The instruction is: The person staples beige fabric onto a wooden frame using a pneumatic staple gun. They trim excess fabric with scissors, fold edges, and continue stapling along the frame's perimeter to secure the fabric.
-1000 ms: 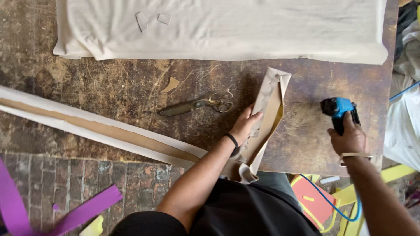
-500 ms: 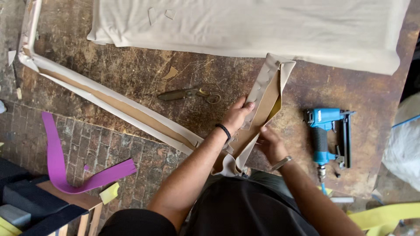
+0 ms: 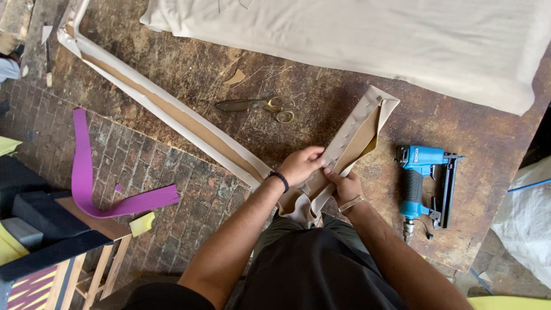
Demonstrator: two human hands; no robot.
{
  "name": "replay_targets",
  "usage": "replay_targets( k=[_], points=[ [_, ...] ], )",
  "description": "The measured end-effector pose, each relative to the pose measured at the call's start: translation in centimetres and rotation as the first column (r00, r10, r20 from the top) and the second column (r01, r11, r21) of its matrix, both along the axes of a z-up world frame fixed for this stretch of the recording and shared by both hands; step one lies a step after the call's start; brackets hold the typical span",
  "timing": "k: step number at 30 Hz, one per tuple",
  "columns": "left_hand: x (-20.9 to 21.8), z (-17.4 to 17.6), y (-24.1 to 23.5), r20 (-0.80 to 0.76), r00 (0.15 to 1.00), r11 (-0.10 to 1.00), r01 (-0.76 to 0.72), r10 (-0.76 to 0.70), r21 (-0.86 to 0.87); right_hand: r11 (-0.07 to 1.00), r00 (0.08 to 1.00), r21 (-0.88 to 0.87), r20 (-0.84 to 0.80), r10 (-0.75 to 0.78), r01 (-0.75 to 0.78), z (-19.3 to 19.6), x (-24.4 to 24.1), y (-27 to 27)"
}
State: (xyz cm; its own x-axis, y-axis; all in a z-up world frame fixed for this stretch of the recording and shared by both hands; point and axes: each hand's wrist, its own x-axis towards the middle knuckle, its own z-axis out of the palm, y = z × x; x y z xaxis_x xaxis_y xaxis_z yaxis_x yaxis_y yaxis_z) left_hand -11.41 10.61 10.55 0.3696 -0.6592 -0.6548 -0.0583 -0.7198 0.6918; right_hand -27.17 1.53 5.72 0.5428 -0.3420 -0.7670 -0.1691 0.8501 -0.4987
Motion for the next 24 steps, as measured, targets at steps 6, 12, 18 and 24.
replay_targets(
  k=[6,12,18,24],
  points=[
    [-2.6,4.8,4.7,0.244,0.747,0.777,0.535,-0.618,0.332,0.974,0.99,-0.179,0.01,0.14,-0.136,1.3,-1.1,-0.9],
    [-4.8,7.9,5.7,0.165,0.737,0.753,0.626,-0.656,0.202,0.679,0.843,-0.605,0.025,0.538,-0.416,4.6,-5.9,-3.0],
    [-3.1,11.4,9.3,-0.47,0.7,0.758,0.156,-0.537,-0.633,0.327,0.871,-0.886,-0.15,0.468,-0.328,15.7,-10.1,-0.4],
    [-4.1,19.2,17.9,-0.079,0.74,0.451,0.319,-0.668,-0.834,0.198,0.932,-0.98,0.074,0.354,0.003,26.3,-13.6,8.9]
  ],
)
